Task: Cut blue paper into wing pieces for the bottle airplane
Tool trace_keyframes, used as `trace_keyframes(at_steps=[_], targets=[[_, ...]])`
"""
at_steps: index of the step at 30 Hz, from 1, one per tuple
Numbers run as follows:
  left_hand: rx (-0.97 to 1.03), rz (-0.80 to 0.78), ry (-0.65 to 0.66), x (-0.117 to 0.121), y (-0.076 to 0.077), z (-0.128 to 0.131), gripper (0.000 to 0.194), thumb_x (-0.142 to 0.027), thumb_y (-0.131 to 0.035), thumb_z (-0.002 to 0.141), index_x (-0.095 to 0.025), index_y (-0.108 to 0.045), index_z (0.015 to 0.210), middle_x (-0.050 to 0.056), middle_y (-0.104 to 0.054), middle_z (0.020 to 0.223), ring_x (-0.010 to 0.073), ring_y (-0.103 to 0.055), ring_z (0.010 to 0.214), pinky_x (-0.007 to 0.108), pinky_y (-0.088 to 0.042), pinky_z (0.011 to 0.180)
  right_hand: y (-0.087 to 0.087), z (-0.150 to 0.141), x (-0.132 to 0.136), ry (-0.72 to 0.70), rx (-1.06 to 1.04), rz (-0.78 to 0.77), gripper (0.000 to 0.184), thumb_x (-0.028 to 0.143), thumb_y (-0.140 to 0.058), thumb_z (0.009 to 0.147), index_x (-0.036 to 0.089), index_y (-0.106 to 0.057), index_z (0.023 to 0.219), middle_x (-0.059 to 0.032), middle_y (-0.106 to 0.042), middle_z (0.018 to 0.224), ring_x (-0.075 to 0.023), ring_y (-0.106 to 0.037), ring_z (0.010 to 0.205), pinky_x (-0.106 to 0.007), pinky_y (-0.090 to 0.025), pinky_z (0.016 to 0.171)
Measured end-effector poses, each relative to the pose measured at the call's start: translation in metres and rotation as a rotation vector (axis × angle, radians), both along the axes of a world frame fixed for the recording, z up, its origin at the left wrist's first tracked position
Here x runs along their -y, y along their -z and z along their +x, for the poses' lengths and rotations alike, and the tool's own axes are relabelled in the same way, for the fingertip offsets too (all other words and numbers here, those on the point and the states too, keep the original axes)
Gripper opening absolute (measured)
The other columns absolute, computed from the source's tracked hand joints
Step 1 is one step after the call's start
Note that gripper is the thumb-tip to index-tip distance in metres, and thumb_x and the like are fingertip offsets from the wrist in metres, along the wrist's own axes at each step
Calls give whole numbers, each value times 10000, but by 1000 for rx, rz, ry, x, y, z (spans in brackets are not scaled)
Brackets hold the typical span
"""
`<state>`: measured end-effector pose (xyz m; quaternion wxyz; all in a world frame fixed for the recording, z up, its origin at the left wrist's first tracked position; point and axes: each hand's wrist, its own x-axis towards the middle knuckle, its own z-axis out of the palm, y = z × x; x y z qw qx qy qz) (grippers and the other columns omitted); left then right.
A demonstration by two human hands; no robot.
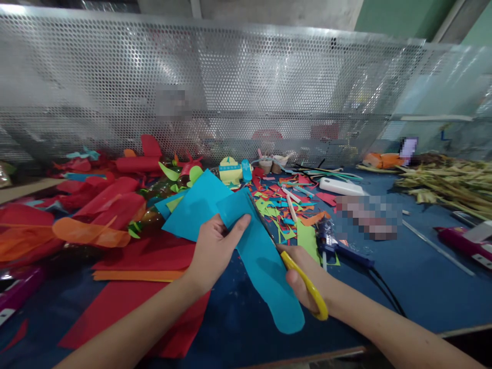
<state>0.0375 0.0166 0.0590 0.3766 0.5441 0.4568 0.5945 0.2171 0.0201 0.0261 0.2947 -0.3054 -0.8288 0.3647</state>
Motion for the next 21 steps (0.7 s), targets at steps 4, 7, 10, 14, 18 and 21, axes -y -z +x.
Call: trace_keyframes(at_steps=[4, 7, 10, 14, 18, 21], targets=[[5, -8, 1, 0, -1, 0, 312, -424, -675, 749, -172, -712, 930, 52, -742, 890, 249, -678, 820, 325, -570, 678, -1, 0, 1, 18, 0, -3, 727, 874, -126, 702, 197, -389, 654, 15, -410, 544, -98, -343, 469, -252, -255, 442], [31, -30, 6, 0, 0, 1, 331, -427, -674, 747, -167, -705, 949, 55, -742, 877, 244, -677, 789, 324, -570, 654, -1, 1, 1, 44, 10, 28, 714, 877, -115, 698, 206, -349, 629, 33, -355, 519, -92, -301, 459, -248, -219, 430], [65, -26, 16, -1, 0, 1, 305, -417, -680, 743, -172, -706, 924, 49, -742, 860, 233, -677, 768, 316, -568, 643, 0, 1, 0, 59, 13, 61, 704, 869, -106, 707, 209, -335, 622, 45, -315, 500, -84, -258, 442, -245, -179, 419], [81, -26, 31, -1, 1, 0, 285, -410, -681, 744, -170, -705, 896, 47, -736, 836, 224, -669, 740, 316, -560, 630, 2, 1, 0, 61, 7, 61, 703, 867, -111, 711, 209, -342, 621, 40, -323, 491, -85, -268, 431, -250, -181, 420], [75, -40, 33, -2, 2, -2, 245, -402, -679, 749, -171, -689, 833, 42, -726, 819, 219, -664, 738, 317, -550, 644, 3, 0, 1, 45, -16, 33, 702, 866, -117, 714, 207, -339, 618, 33, -347, 515, -89, -287, 453, -248, -213, 431], [64, -45, 16, -2, 1, -1, 248, -410, -679, 743, -167, -686, 794, 45, -722, 790, 222, -663, 722, 325, -550, 643, 3, 0, 2, 44, -41, 17, 706, 866, -136, 715, 201, -356, 626, 28, -361, 529, -91, -287, 474, -247, -220, 437]])
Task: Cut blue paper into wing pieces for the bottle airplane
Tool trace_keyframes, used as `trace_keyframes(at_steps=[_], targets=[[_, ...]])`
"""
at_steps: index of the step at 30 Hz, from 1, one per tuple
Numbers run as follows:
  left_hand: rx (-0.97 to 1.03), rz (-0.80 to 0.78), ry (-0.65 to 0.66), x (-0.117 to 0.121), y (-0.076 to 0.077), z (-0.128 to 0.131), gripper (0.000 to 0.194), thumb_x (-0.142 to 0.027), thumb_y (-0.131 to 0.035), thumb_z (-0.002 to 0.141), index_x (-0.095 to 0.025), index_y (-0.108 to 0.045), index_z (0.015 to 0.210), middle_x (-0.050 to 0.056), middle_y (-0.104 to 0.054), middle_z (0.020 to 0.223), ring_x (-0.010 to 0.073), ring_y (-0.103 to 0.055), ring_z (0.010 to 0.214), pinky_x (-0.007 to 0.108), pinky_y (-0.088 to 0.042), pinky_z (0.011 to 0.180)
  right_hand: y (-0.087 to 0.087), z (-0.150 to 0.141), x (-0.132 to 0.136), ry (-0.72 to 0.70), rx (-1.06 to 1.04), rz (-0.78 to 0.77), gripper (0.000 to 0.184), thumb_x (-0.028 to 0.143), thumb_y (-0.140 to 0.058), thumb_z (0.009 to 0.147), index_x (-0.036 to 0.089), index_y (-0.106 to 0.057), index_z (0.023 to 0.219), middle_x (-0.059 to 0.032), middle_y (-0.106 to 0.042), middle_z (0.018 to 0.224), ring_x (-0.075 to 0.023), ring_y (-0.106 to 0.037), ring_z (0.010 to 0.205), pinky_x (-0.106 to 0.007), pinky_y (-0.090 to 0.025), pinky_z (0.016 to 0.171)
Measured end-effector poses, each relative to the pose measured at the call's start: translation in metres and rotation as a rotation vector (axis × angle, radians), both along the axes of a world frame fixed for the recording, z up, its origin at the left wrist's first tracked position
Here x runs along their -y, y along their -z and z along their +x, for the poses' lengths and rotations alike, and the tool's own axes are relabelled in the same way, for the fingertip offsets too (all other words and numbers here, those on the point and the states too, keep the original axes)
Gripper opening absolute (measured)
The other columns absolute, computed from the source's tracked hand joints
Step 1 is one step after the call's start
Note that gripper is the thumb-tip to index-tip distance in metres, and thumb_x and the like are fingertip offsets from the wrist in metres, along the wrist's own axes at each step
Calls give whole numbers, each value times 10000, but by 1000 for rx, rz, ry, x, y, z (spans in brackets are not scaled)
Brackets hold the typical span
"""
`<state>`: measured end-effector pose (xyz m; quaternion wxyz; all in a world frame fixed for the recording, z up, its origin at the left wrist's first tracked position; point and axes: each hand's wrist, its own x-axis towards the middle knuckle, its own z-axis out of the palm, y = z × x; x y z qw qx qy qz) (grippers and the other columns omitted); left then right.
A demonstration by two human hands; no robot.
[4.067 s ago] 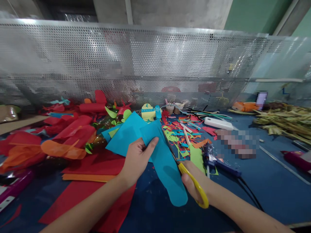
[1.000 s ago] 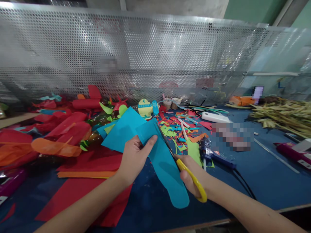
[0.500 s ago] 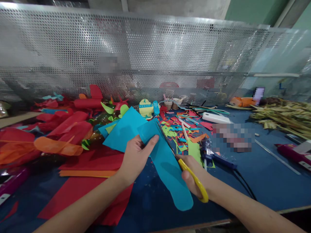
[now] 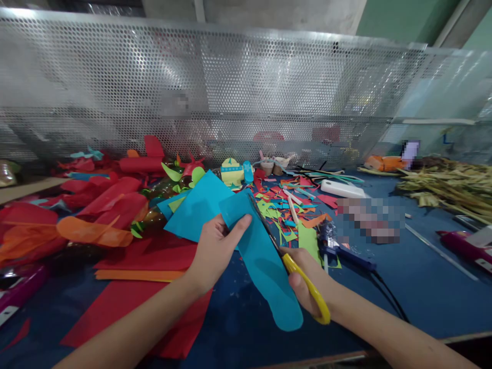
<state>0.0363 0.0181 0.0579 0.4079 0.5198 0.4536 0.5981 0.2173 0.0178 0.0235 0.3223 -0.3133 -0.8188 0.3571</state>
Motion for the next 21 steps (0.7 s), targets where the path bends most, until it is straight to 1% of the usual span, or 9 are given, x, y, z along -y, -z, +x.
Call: trace_keyframes(at_steps=[4, 7, 11, 15, 18, 21], targets=[[50, -1, 9, 1, -3, 2, 273, -408, -694, 725, -165, -690, 851, 61, -730, 847, 244, -667, 786, 354, -557, 700, 0, 0, 1, -8, 19, -39, 706, 868, -133, 712, 204, -358, 632, 28, -359, 524, -92, -291, 467, -252, -223, 434], [48, -5, 6, 1, -2, 2, 272, -407, -699, 721, -168, -684, 850, 52, -726, 850, 239, -661, 807, 346, -549, 723, 0, 0, -1, 2, 24, -4, 706, 863, -118, 719, 205, -358, 629, 32, -349, 515, -90, -294, 449, -252, -211, 427], [16, -10, -22, -1, 2, -2, 288, -454, -647, 761, -169, -645, 722, 17, -683, 696, 189, -631, 664, 293, -527, 620, 3, 0, -5, 2, 34, 74, 689, 849, -98, 736, 209, -334, 629, 46, -317, 499, -81, -254, 428, -253, -194, 429], [-17, 23, -51, -4, 3, -4, 259, -432, -644, 770, -180, -622, 717, -6, -655, 692, 149, -588, 615, 258, -503, 582, 4, 0, -6, -46, 63, 117, 671, 832, -68, 750, 215, -304, 631, 43, -309, 518, -86, -255, 437, -258, -200, 438], [-11, 2, -33, -4, 2, -3, 263, -426, -643, 770, -178, -608, 687, -12, -638, 650, 142, -573, 576, 254, -495, 555, 3, -1, -5, -53, 68, 148, 656, 819, -75, 764, 215, -306, 653, 38, -327, 544, -91, -263, 445, -259, -207, 440], [7, -19, 11, -2, 0, -1, 266, -425, -650, 760, -173, -613, 685, -4, -653, 647, 157, -593, 576, 262, -498, 540, 0, -2, -4, -65, 74, 156, 644, 814, -66, 767, 220, -294, 664, 39, -325, 557, -92, -253, 445, -259, -204, 432]])
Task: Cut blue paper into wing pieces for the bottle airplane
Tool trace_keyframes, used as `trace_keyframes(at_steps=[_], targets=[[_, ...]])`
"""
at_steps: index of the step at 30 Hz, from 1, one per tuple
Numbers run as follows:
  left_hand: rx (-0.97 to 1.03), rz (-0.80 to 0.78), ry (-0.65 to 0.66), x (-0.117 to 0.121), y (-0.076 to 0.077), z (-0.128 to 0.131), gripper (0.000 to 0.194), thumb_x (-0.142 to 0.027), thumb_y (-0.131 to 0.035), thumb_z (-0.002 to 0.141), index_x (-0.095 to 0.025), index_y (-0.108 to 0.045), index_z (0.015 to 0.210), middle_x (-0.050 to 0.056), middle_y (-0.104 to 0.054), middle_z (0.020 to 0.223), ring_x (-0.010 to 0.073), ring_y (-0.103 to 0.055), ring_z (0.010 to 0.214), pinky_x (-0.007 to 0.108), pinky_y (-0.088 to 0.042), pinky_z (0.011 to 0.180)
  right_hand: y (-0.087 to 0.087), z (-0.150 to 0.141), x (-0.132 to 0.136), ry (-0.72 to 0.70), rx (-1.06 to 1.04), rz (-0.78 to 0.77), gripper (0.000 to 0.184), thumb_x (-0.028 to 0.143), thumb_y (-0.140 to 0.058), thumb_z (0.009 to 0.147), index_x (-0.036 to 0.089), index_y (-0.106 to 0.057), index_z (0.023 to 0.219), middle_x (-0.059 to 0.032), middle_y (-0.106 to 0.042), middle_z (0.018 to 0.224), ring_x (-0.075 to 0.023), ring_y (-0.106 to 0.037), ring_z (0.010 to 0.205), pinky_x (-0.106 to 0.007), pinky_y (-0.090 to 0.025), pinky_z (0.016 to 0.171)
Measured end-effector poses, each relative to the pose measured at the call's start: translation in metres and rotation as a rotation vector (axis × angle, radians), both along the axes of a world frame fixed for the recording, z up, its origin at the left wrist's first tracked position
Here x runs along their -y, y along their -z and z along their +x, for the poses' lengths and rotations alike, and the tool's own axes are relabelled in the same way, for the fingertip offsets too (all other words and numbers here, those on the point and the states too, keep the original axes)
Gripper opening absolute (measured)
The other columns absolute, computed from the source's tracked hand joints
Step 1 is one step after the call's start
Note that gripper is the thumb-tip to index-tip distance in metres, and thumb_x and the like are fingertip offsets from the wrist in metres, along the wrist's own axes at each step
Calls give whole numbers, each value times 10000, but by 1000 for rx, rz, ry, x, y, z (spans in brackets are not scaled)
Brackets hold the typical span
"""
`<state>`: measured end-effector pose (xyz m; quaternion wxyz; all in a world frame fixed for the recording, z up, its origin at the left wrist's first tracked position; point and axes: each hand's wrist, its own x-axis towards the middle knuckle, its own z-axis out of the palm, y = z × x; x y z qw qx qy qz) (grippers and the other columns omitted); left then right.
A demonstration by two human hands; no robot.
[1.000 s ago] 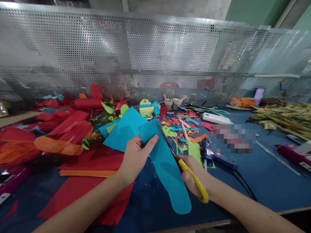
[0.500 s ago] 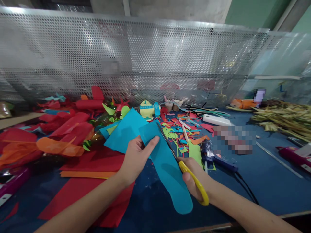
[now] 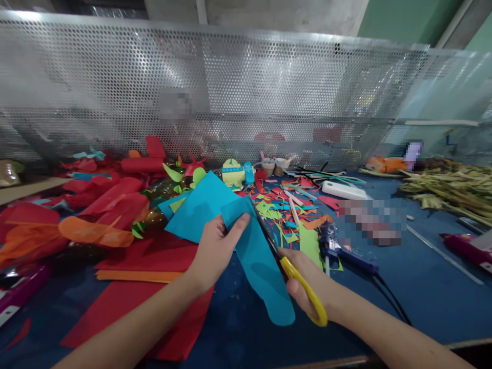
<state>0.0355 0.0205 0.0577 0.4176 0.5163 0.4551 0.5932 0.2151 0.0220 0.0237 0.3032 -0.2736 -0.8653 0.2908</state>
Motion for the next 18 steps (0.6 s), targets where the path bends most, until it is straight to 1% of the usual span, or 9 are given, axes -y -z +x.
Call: trace_keyframes(at_steps=[5, 7, 10, 13, 18], targets=[[4, -28, 48, 3, -2, 2, 250, -410, -668, 749, -160, -660, 756, 27, -715, 757, 190, -648, 663, 290, -539, 615, -2, -1, 1, 12, 0, 46, 634, 796, -28, 778, 224, -275, 660, 37, -324, 561, -100, -264, 458, -264, -217, 446], [4, -32, 60, 3, -1, 2, 256, -414, -668, 750, -159, -668, 768, 32, -723, 769, 197, -656, 676, 291, -546, 615, -2, -1, 1, 23, -2, 61, 641, 797, -19, 776, 223, -278, 654, 35, -327, 566, -100, -264, 460, -265, -219, 451], [1, -41, 57, 2, -1, 1, 266, -421, -667, 750, -155, -670, 764, 33, -722, 744, 199, -659, 659, 283, -544, 580, 0, -1, 0, 17, 1, 26, 662, 810, -17, 761, 220, -298, 659, 34, -331, 567, -100, -271, 462, -262, -225, 448], [2, -39, 51, 2, -1, 1, 263, -417, -674, 745, -154, -667, 753, 30, -725, 737, 195, -662, 652, 282, -550, 584, 3, -1, -1, 40, 5, 17, 671, 818, -15, 752, 219, -302, 657, 35, -329, 564, -100, -269, 459, -263, -222, 444], [27, -50, 85, 3, -2, 3, 267, -417, -665, 761, -151, -673, 777, 35, -736, 757, 206, -677, 670, 300, -569, 604, 8, 1, -2, 57, -8, -38, 697, 835, -51, 740, 209, -351, 669, 13, -400, 575, -111, -337, 469, -266, -244, 457]])
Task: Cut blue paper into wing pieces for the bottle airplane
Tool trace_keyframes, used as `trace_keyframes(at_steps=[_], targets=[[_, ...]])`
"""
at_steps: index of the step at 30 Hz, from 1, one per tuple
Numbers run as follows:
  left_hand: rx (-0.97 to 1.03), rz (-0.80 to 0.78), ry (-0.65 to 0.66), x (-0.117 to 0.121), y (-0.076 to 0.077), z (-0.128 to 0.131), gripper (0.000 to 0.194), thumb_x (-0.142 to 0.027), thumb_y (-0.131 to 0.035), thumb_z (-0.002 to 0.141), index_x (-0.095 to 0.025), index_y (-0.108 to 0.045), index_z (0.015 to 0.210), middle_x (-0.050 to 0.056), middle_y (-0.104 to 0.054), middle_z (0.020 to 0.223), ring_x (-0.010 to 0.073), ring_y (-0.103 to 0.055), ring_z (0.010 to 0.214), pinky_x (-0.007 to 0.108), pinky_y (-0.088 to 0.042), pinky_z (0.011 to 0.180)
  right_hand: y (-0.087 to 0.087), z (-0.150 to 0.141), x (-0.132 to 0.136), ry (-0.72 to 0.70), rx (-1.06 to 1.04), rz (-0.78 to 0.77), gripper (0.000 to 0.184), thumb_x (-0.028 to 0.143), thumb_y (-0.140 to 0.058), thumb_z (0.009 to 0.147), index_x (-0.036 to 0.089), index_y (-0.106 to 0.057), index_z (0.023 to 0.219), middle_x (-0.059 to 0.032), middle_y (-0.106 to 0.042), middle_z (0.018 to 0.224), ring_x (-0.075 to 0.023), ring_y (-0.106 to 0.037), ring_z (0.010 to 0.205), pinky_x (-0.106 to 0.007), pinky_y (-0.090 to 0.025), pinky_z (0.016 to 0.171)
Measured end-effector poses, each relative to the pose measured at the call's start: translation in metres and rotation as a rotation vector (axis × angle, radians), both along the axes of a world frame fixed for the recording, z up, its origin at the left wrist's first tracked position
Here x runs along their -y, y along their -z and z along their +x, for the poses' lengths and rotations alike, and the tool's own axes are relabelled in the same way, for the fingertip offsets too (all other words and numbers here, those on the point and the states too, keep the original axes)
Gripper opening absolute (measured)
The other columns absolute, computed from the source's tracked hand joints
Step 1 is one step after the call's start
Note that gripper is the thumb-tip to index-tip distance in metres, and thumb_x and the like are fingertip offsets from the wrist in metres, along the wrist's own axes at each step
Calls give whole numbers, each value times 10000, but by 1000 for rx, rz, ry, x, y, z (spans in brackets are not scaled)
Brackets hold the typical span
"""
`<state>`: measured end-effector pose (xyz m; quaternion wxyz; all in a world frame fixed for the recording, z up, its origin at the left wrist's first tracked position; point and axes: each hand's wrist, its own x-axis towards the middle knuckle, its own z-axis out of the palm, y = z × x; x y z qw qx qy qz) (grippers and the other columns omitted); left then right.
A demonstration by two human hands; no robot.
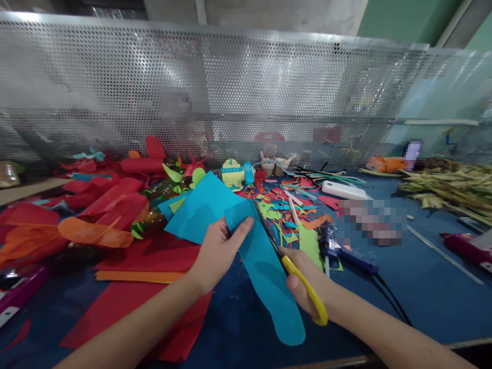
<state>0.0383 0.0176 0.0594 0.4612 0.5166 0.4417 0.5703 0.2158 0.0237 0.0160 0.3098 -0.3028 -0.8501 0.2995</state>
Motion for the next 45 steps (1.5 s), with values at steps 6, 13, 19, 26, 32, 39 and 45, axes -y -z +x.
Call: trace_keyframes(at_steps=[6, 13, 19, 26, 32, 39, 45], targets=[[26, -2, 14, 1, 1, 0, 280, -408, -662, 774, -152, -686, 884, 45, -744, 828, 220, -687, 729, 320, -579, 651, -1, 0, 2, 5, -14, -29, 697, 838, -62, 739, 211, -355, 661, 24, -376, 539, -106, -308, 449, -268, -226, 449], [39, -20, 31, 1, 0, 1, 272, -412, -659, 775, -157, -684, 864, 45, -746, 823, 226, -690, 730, 336, -575, 671, -5, 0, 3, 12, -29, -48, 689, 847, -80, 733, 210, -325, 639, 41, -330, 526, -91, -276, 447, -257, -199, 437], [67, -33, 25, 3, -1, 1, 287, -412, -669, 763, -170, -695, 915, 45, -747, 825, 240, -691, 768, 352, -567, 705, -6, 0, 5, 17, -38, -53, 696, 852, -104, 730, 204, -337, 630, 41, -329, 527, -86, -269, 450, -249, -190, 434], [68, -31, 26, 2, 0, 1, 279, -421, -673, 755, -172, -699, 878, 49, -748, 843, 234, -690, 745, 338, -565, 680, -3, 0, 4, 35, -57, -59, 692, 856, -127, 727, 203, -325, 609, 43, -314, 514, -79, -252, 444, -245, -169, 427], [74, -29, 26, 3, -2, 1, 280, -416, -678, 751, -167, -692, 878, 50, -747, 842, 236, -691, 752, 352, -568, 700, -3, 1, 5, 37, -63, -68, 693, 856, -125, 729, 206, -339, 615, 35, -339, 514, -88, -277, 456, -247, -191, 436], [64, -33, -36, 3, -4, 0, 304, -440, -702, 715, -158, -680, 826, 62, -744, 826, 255, -689, 789, 353, -573, 692, -3, 1, 6, 39, -72, -145, 693, 876, -135, 702, 215, -321, 610, 43, -311, 487, -84, -259, 436, -251, -188, 411], [77, -34, -69, 1, -3, -1, 306, -454, -730, 673, -171, -686, 779, 46, -743, 807, 230, -685, 736, 327, -567, 660, -4, 1, 6, 11, -103, -202, 686, 884, -167, 690, 220, -325, 614, 35, -344, 485, -88, -296, 424, -231, -237, 377]])
